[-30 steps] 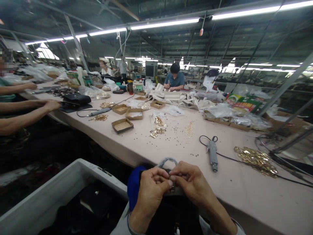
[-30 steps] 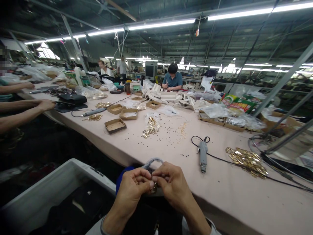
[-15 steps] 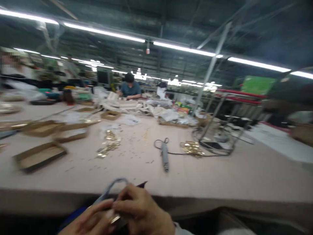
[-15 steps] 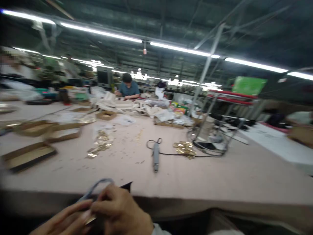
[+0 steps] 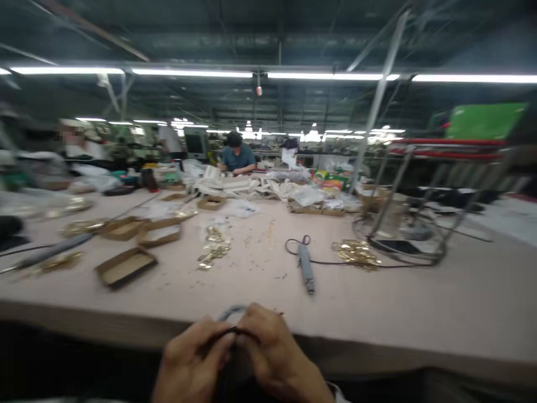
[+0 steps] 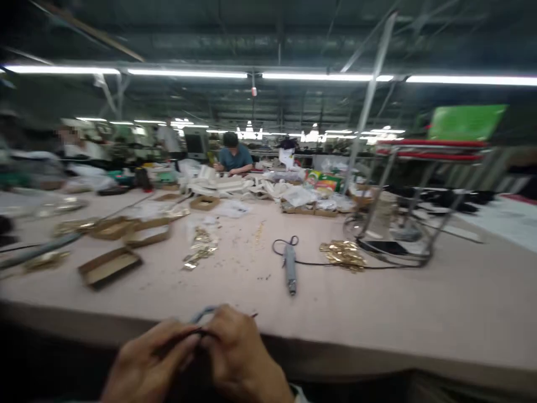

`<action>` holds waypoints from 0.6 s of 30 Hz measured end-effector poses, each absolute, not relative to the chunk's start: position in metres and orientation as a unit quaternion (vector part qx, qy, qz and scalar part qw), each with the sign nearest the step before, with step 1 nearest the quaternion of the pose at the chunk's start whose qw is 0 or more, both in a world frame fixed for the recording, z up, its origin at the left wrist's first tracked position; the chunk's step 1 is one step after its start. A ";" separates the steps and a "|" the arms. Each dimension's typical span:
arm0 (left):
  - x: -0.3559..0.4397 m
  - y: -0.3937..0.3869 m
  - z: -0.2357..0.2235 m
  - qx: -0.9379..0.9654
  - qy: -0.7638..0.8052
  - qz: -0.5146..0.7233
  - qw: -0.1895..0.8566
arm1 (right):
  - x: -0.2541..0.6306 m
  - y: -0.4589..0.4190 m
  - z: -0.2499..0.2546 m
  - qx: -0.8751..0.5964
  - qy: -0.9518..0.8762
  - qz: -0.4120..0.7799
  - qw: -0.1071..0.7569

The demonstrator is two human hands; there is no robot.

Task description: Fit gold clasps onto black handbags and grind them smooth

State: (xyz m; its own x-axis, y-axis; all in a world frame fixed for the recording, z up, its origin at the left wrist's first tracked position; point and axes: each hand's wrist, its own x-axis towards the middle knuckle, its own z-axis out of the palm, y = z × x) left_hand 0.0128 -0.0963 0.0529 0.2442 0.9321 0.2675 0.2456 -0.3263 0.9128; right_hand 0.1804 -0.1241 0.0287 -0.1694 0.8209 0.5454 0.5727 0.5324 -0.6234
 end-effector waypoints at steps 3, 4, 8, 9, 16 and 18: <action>0.007 -0.093 0.063 0.677 0.417 0.381 0.472 | 0.180 -0.126 0.033 -0.469 -0.705 0.220 0.484; 0.009 -0.092 0.065 0.670 0.419 0.379 0.481 | 0.180 -0.127 0.033 -0.468 -0.696 0.241 0.488; 0.016 -0.092 0.063 0.655 0.447 0.387 0.470 | 0.177 -0.133 0.031 -0.476 -0.688 0.242 0.492; 0.017 -0.093 0.062 0.653 0.454 0.387 0.467 | 0.175 -0.134 0.031 -0.479 -0.689 0.225 0.496; 0.023 -0.099 0.067 0.659 0.484 0.362 0.448 | 0.164 -0.133 0.025 -0.511 -0.667 0.150 0.521; 0.024 -0.099 0.068 0.656 0.481 0.357 0.460 | 0.164 -0.134 0.024 -0.521 -0.654 0.165 0.523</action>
